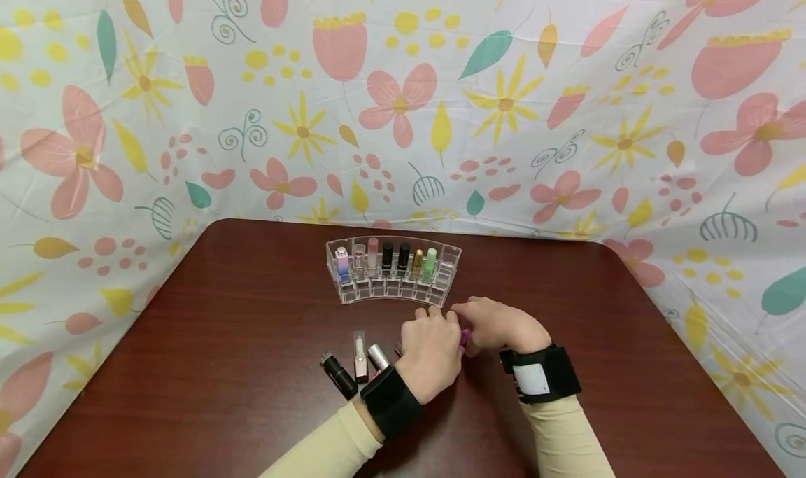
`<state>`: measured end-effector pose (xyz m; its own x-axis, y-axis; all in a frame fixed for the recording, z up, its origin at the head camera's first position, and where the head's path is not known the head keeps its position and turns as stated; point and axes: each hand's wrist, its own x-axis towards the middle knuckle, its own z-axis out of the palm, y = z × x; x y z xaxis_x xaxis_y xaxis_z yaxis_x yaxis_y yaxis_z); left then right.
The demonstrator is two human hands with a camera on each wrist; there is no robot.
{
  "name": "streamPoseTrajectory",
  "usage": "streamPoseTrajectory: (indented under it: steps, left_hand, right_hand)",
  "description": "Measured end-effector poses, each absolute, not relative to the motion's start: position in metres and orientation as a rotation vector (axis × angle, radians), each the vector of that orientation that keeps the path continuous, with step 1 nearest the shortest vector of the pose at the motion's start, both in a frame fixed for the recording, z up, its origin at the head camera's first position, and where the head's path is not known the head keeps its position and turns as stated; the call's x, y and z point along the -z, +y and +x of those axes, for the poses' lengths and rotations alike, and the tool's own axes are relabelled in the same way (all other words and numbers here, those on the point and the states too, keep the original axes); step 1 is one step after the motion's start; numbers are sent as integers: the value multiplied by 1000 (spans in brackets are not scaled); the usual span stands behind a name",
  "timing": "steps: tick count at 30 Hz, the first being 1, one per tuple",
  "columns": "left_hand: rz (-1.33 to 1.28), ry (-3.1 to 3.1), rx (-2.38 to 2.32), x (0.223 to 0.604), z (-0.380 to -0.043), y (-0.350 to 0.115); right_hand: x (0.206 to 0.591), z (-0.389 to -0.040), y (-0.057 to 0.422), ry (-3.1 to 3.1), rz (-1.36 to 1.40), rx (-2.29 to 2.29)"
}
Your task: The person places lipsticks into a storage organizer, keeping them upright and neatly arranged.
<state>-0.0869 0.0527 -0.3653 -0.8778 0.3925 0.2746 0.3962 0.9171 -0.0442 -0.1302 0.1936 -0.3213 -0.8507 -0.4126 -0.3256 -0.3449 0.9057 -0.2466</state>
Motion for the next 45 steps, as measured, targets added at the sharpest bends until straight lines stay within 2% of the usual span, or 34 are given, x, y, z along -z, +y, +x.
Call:
streamPoseTrajectory:
  steps: [19, 39, 45]
  left_hand:
    - [-623, -2687, -166, 393, -91, 59]
    - [-681, -2676, -122, 396, -95, 55]
    - [-716, -2705, 72, 369, -103, 38]
  right_hand:
    - [343, -141, 189, 2657, -538, 304]
    - [352, -143, 188, 2659, -488, 334]
    - [335, -142, 192, 2778, -731, 370]
